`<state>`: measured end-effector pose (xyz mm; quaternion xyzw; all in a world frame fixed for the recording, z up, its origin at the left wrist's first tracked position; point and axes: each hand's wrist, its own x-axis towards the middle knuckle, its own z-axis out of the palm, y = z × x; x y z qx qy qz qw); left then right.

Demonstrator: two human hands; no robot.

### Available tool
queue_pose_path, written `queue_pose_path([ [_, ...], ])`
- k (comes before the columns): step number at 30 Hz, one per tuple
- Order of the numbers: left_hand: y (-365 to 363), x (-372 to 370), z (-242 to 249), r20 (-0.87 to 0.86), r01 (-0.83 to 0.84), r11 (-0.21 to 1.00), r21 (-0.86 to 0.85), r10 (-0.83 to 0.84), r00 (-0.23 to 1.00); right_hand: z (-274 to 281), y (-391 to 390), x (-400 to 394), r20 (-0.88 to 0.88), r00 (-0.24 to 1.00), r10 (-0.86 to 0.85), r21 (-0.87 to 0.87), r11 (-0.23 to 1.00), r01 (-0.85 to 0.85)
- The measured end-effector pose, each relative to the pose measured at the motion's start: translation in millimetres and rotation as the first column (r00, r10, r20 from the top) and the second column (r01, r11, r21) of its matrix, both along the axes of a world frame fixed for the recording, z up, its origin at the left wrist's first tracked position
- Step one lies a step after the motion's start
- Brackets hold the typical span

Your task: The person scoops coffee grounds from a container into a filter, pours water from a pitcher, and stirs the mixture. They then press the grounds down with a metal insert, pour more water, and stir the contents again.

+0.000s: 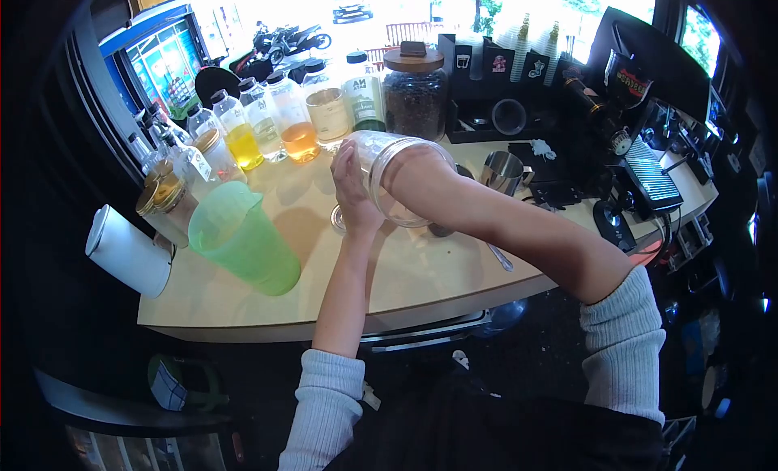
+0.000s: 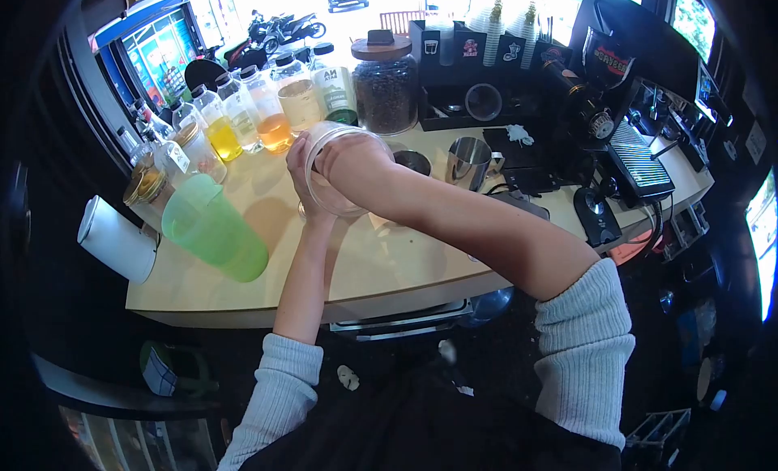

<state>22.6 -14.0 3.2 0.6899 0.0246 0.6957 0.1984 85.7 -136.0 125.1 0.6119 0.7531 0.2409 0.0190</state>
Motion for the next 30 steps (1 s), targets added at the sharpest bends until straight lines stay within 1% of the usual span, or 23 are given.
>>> queue_pose_path([
  [1, -1, 1, 0, 0.000, 0.002, 1.000, 0.002, -0.002, 1.000, -6, 2, 6, -0.031, 0.995, 0.095, 0.083, 0.992, -0.093],
  [2, 0, 2, -2, 0.001, 0.016, 0.999, -0.032, -0.016, 1.000, -1, 1, 3, -0.031, 0.995, 0.095, 0.084, 0.992, -0.092],
  [4, 1, 1, -3, 0.002, 0.029, 0.998, -0.064, -0.029, 1.000, 18, -5, -8, -0.021, 0.997, -0.068, -0.127, 0.990, 0.065],
  [6, 2, -2, -2, -0.104, -0.184, 0.982, 0.049, 0.189, 0.977, 26, -15, -12, -0.042, 0.998, -0.051, -0.114, 0.992, 0.046],
  [7, 3, -3, -1, -0.104, -0.184, 0.982, 0.050, 0.188, 0.977, 27, -18, -12, -0.062, 0.998, -0.033, -0.101, 0.995, 0.026],
  [8, 4, -3, -1, -0.124, -0.225, 0.972, 0.073, 0.232, 0.965, 27, -18, -12, -0.063, 0.997, -0.033, -0.100, 0.995, 0.026],
  [9, 5, -4, -2, -0.143, -0.264, 0.960, 0.098, 0.276, 0.950, 27, -18, -11, -0.169, 0.985, -0.032, -0.118, 0.993, 0.012],
  [10, 5, -4, -2, -0.143, -0.263, 0.960, 0.099, 0.276, 0.951, 27, -18, -10, -0.273, 0.961, -0.034, -0.135, 0.991, -0.003],
  [11, 4, -4, -2, -0.135, -0.255, 0.962, 0.101, 0.267, 0.954, 29, -20, -9, -0.273, 0.962, -0.034, -0.134, 0.991, -0.003],
  [13, 4, -3, -2, -0.126, -0.248, 0.963, 0.104, 0.260, 0.957, 35, -27, -5, -0.368, 0.929, 0.030, -0.105, 0.992, -0.074],
  [14, 5, -2, -3, -0.138, -0.203, 0.979, 0.026, 0.204, 0.969, 37, -29, -3, -0.367, 0.930, 0.031, -0.104, 0.992, -0.074],
  [15, 6, -1, -4, -0.145, -0.156, 0.986, -0.051, 0.147, 0.978, 39, -31, -1, -0.435, 0.900, 0.009, -0.091, 0.994, -0.053],
  [16, 6, 0, -6, -0.145, -0.157, 0.986, -0.049, 0.148, 0.978, 40, -33, 1, -0.501, 0.865, -0.013, -0.079, 0.996, -0.031],
  [18, 0, 0, -3, -0.161, -0.199, 0.971, -0.132, 0.177, 0.971, 44, -34, 11, -0.521, 0.853, -0.016, -0.077, 0.997, -0.028],
  [20, -2, -2, -1, -0.185, -0.210, 0.966, -0.148, 0.182, 0.966, 48, -38, 19, -0.542, 0.840, -0.019, -0.075, 0.997, -0.026],
  [21, -3, -2, 0, -0.209, -0.221, 0.962, -0.163, 0.185, 0.960, 50, -41, 23, -0.605, 0.796, 0.002, -0.037, 0.999, -0.031],
  [22, -3, -2, 1, -0.208, -0.221, 0.962, -0.163, 0.185, 0.960, 53, -44, 26, -0.665, 0.747, 0.024, 0.001, 0.999, -0.032],
  [23, -3, -2, 1, -0.212, -0.221, 0.963, -0.156, 0.186, 0.959, 55, -47, 30, -0.715, 0.699, -0.035, -0.042, 0.999, 0.007],
  [24, -2, -2, 1, -0.215, -0.220, 0.964, -0.149, 0.186, 0.959, 56, -49, 33, -0.714, 0.699, -0.035, -0.042, 0.999, 0.007],
  [25, -2, -3, 1, -0.216, -0.219, 0.964, -0.148, 0.185, 0.959, 56, -52, 36, -0.748, 0.661, -0.059, -0.064, 0.998, 0.017],
  [26, -3, -3, 1, -0.235, -0.277, 0.956, -0.099, 0.248, 0.940, 57, -55, 39, -0.780, 0.620, -0.083, -0.086, 0.996, 0.025],
  [27, -3, -3, 2, -0.250, -0.332, 0.942, -0.048, 0.311, 0.917, 54, -55, 43, -0.780, 0.620, -0.084, -0.085, 0.996, 0.027],
  [30, -6, -4, 4, -0.285, -0.296, 0.951, -0.088, 0.260, 0.923, 46, -57, 51, -0.815, 0.576, -0.070, -0.068, 0.997, 0.024],
])
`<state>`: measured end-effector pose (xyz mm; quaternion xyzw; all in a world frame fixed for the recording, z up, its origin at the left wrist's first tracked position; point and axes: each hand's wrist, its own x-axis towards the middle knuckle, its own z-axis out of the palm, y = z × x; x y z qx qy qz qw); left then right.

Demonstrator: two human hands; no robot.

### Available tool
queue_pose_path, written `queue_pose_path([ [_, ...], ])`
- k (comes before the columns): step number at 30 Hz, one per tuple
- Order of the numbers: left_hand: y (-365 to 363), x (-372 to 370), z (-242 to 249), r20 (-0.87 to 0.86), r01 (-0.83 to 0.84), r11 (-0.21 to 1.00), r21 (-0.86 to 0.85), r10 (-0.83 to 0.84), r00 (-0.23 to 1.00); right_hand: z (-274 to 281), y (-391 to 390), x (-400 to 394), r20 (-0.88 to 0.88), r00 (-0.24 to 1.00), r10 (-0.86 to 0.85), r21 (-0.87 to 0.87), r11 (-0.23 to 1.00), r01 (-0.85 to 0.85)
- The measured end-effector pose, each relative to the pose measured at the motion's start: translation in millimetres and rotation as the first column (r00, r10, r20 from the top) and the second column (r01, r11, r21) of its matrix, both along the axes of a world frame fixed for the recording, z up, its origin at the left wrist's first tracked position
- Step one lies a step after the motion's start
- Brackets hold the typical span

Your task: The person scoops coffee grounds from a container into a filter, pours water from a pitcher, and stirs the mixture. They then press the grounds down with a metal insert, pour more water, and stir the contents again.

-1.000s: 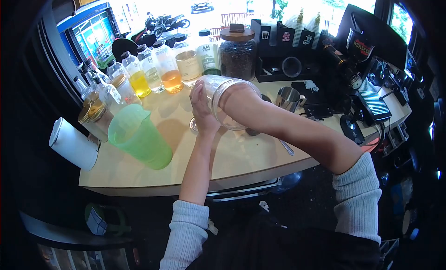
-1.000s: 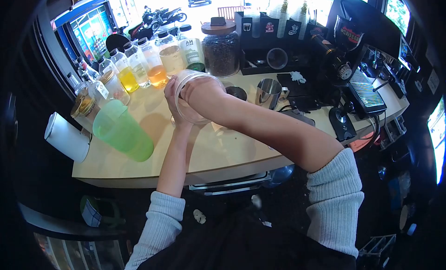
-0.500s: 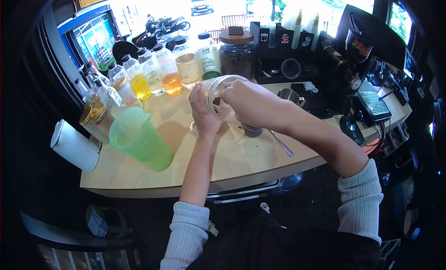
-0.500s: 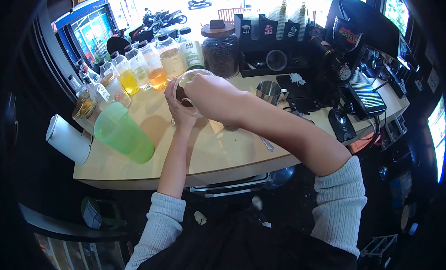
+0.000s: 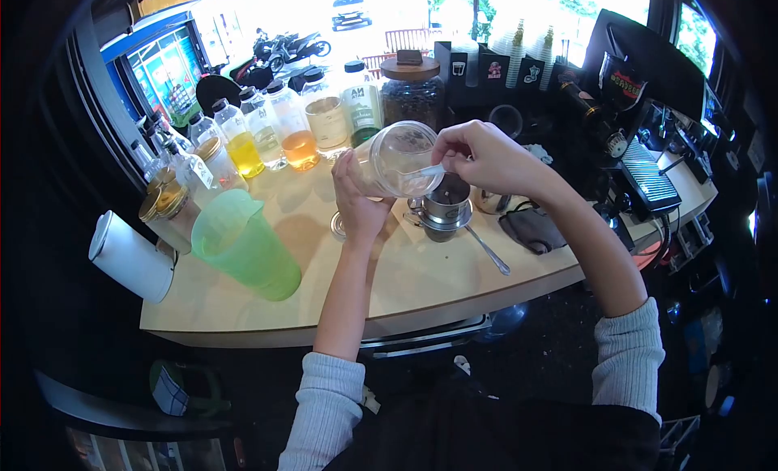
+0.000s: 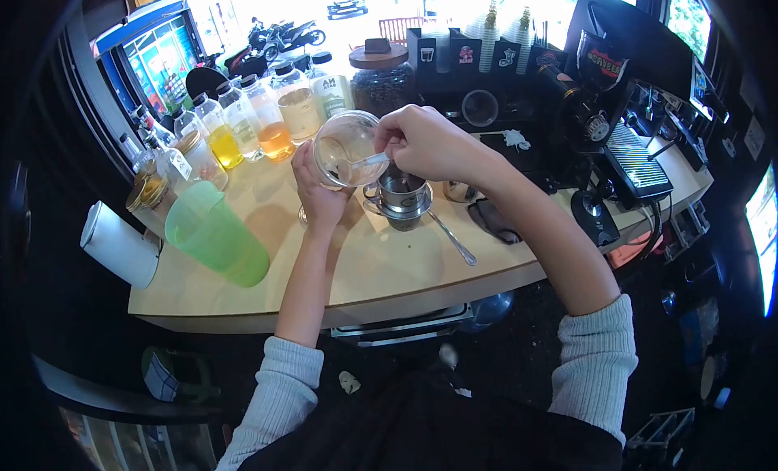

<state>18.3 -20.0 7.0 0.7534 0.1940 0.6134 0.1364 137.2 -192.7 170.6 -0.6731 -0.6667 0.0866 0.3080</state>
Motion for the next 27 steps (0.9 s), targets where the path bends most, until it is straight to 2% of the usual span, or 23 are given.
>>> queue_pose_path([
  [3, -1, -1, 0, 0.051, 0.044, 0.996, -0.082, -0.040, 0.998, 1, -5, 2, -0.063, 0.997, -0.049, -0.030, 0.998, 0.047],
  [12, 2, -2, -1, 0.044, 0.044, 0.995, -0.093, -0.040, 0.998, 0, -14, 13, -0.255, 0.967, -0.019, -0.066, 0.998, 0.002],
  [14, 2, -1, -1, 0.040, 0.041, 0.994, -0.101, -0.037, 0.998, 0, -15, 17, -0.417, 0.909, -0.011, -0.121, 0.992, -0.044],
  [17, 3, -1, -2, 0.036, 0.035, 0.993, -0.110, -0.031, 0.999, -5, -14, 24, -0.505, 0.863, 0.001, -0.083, 0.995, -0.050],
  [23, 2, -1, -3, 0.055, 0.059, 0.989, -0.135, -0.051, 0.997, -1, -20, 31, -0.577, 0.817, -0.013, -0.006, 1.000, 0.011],
  [27, 4, 1, -3, 0.066, 0.043, 0.988, -0.146, -0.034, 0.997, 8, -37, 38, -0.545, 0.837, -0.047, -0.015, 0.999, 0.047],
])
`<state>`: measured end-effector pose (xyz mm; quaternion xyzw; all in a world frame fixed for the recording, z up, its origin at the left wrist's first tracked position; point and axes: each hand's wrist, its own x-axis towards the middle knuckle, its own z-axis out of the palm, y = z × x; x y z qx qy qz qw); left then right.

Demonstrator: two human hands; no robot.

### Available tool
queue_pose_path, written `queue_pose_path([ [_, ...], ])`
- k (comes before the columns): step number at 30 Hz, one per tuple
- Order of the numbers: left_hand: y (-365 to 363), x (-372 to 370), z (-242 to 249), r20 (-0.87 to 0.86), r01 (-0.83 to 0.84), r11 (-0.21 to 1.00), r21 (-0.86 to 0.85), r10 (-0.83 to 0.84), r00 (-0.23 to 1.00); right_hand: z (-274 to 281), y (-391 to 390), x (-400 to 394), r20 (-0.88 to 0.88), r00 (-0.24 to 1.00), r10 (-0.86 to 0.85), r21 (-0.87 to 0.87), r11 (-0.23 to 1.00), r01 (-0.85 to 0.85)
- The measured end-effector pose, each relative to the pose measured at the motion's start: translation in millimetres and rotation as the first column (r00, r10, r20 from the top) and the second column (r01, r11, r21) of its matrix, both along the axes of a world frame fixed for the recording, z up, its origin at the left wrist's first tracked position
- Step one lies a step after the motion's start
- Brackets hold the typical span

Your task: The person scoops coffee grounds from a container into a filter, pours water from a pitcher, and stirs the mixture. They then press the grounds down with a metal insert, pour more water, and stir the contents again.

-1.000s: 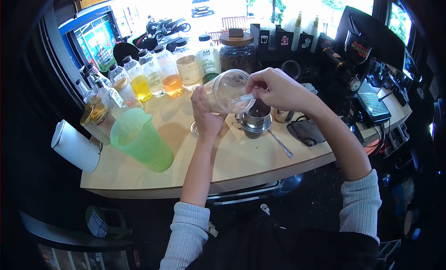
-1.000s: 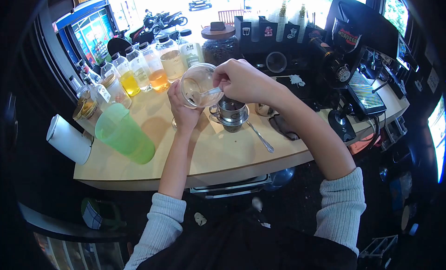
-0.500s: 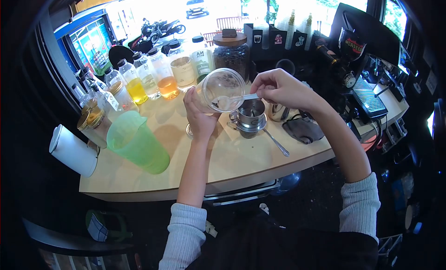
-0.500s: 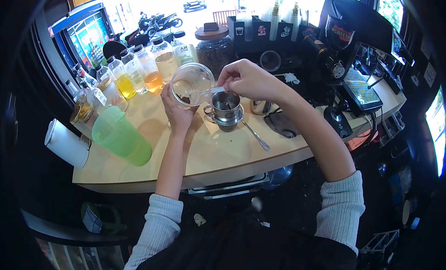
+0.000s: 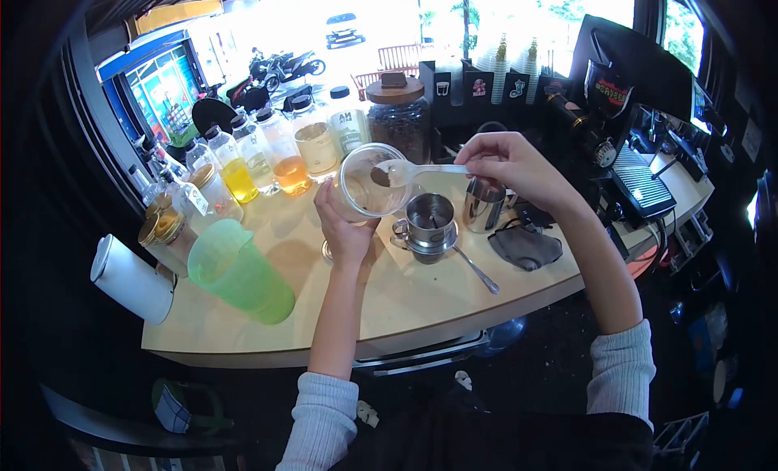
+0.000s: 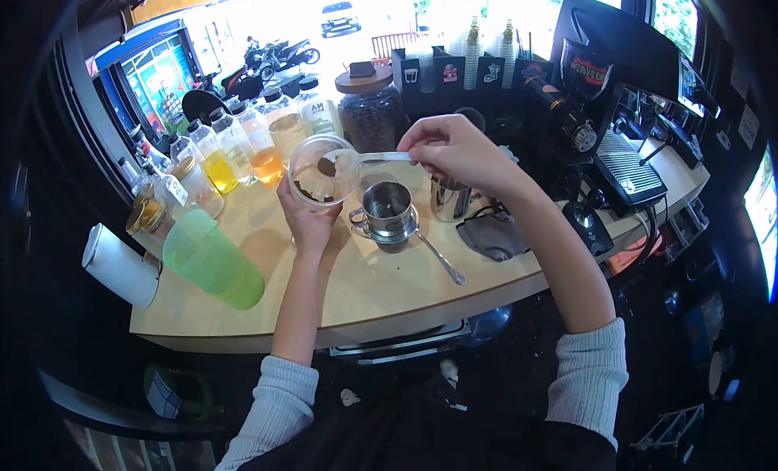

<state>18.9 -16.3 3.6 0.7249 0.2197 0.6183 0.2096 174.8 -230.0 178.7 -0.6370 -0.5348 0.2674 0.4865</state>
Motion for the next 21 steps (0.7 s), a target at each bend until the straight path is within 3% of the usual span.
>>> queue_pose_path([
  [5, 0, 1, 2, 0.028, 0.005, 0.998, -0.069, -0.003, 1.000, -6, -25, 13, 0.040, 0.991, -0.131, 0.087, 0.988, 0.127],
  [16, -1, 0, 4, -0.010, -0.049, 0.994, -0.095, 0.048, 0.999, -58, -37, 31, -0.003, 0.980, -0.197, -0.020, 0.980, 0.197],
  [19, 0, 0, 3, 0.005, -0.027, 0.993, -0.115, 0.028, 1.000, -65, -36, 29, 0.080, 0.975, -0.205, -0.033, 0.978, 0.208],
  [21, 1, 0, 3, 0.016, -0.027, 0.993, -0.115, 0.029, 0.999, -72, -34, 30, 0.318, 0.921, -0.226, 0.066, 0.974, 0.216],
])
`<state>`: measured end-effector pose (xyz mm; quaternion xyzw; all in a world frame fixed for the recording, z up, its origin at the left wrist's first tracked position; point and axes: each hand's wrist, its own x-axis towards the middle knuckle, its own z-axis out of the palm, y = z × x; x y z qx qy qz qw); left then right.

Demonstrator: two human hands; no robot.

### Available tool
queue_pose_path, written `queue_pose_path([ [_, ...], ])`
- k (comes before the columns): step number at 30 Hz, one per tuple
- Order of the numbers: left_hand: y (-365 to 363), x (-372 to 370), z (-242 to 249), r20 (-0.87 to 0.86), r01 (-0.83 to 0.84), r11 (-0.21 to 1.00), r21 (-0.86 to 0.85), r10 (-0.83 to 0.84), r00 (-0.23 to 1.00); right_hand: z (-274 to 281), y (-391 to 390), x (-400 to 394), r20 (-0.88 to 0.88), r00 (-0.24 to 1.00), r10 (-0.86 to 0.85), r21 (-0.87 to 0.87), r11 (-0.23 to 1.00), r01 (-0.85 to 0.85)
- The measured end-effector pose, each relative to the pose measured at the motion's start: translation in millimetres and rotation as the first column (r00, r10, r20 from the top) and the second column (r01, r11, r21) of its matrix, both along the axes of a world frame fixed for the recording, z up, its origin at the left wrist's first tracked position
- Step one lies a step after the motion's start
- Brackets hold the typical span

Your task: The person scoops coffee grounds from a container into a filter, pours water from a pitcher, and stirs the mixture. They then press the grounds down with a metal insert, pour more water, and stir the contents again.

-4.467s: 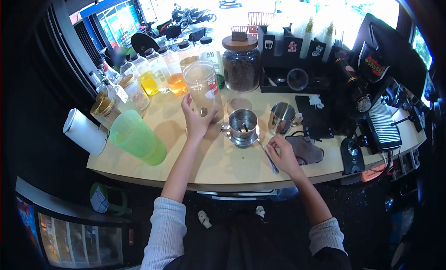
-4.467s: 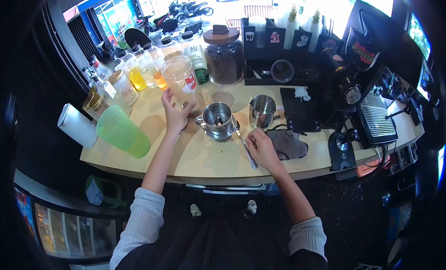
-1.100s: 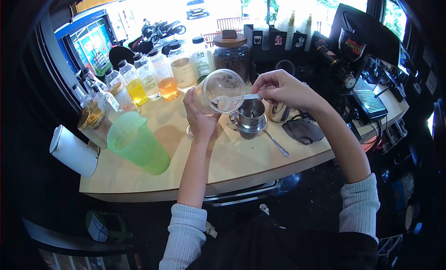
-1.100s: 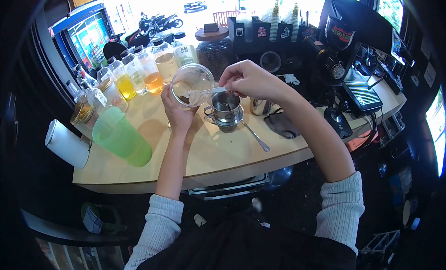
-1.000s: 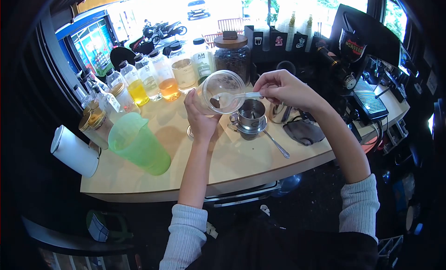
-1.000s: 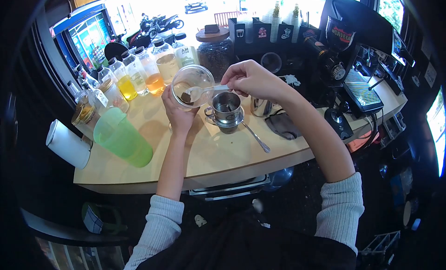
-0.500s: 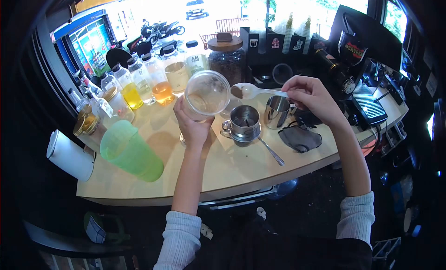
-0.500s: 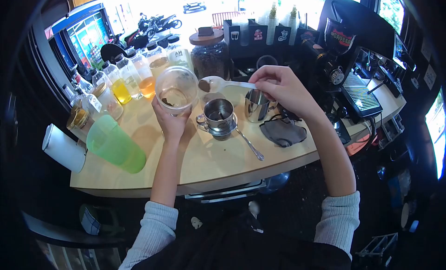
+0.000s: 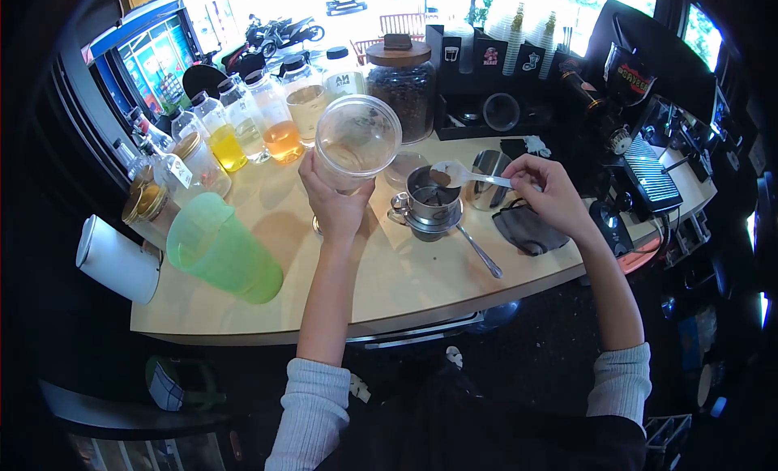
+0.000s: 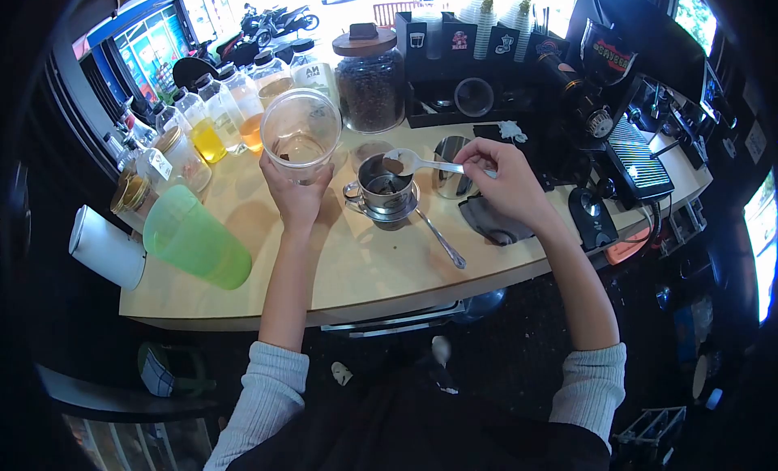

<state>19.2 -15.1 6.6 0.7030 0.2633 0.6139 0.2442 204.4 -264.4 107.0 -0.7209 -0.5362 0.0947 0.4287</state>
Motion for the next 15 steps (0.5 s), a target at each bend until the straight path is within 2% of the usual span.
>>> queue_pose_path([
  [4, 0, -1, 0, -0.016, -0.011, 1.000, -0.018, 0.010, 1.000, 1, -2, -11, 0.019, 0.999, -0.049, -0.009, 0.999, 0.049],
  [6, 0, -1, 0, -0.011, -0.003, 1.000, -0.012, 0.003, 1.000, 0, -2, -13, 0.106, 0.992, -0.065, 0.023, 0.998, 0.063],
  [15, 0, -1, 0, -0.004, 0.004, 1.000, -0.014, -0.004, 1.000, 3, -9, -17, 0.099, 0.994, -0.052, 0.069, 0.997, 0.045],
])
